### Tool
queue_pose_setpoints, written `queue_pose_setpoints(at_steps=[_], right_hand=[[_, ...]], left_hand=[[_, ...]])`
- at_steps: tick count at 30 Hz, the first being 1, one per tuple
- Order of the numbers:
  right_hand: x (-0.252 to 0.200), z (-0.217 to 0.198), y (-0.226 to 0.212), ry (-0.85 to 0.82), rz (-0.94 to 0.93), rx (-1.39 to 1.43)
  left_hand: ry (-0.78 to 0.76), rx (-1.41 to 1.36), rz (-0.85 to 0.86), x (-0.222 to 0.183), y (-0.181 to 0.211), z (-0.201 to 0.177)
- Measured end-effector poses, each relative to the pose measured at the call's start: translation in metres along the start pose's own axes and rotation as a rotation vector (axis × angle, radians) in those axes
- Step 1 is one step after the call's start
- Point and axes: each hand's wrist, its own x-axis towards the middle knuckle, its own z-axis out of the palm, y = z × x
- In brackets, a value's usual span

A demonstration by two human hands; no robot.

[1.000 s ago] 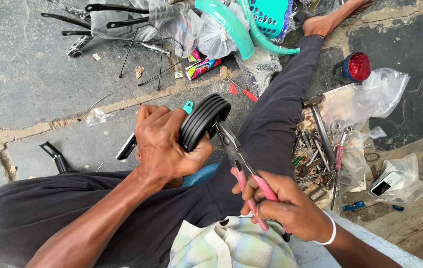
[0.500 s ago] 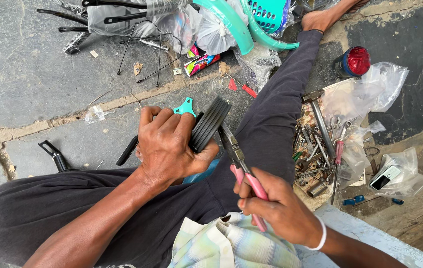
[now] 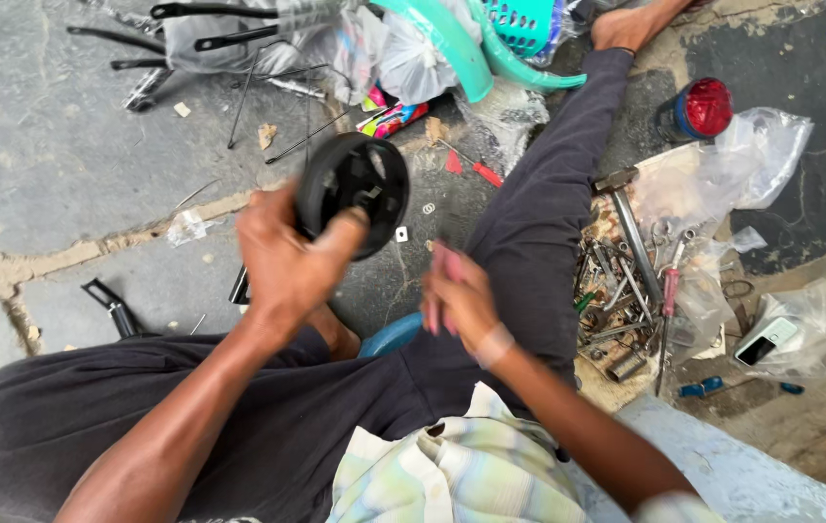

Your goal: The person unpacks a plastic wheel and components from bags, fits a rubber tire around the rim, and uses pliers and a screwdriver to secure hardware to the wheel assembly.

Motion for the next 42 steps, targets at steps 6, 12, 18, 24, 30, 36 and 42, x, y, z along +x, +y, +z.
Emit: queue_pose_setpoints(at_steps=[6, 12, 18, 24, 30, 36, 42], right_hand=[[0.140, -0.039, 0.076, -0.009, 0.187, -0.880], [0.225, -0.100, 0.043, 0.434, -0.689, -1.754], [0.267, -0.150, 0.038, 0.513, -0.486, -1.931], [0.216, -0.101, -0.025, 0.257, -0.265, -1.084], [-0.011, -0.034, -0.189, -0.102, -0.247, -0.683], [-0.105, 0.036, -0.243, -0.245, -0.668, -1.264], [-0.118, 0.056, -0.256, -0.220, -0.543, -1.650]], left_hand=[[-0.084, -0.504, -0.417, 0.007, -0.012, 0.001], [-0.173, -0.685, -0.478, 0.001, -0.025, 0.006], [-0.193, -0.789, -0.484, 0.008, -0.031, 0.017], [-0.202, -0.790, -0.537, 0.016, -0.010, 0.008], [-0.219, -0.458, -0.439, 0.018, 0.007, 0.004], [-0.200, -0.094, -0.056, 0.016, 0.027, 0.002], [-0.144, -0.009, 0.179, 0.004, 0.037, -0.006]])
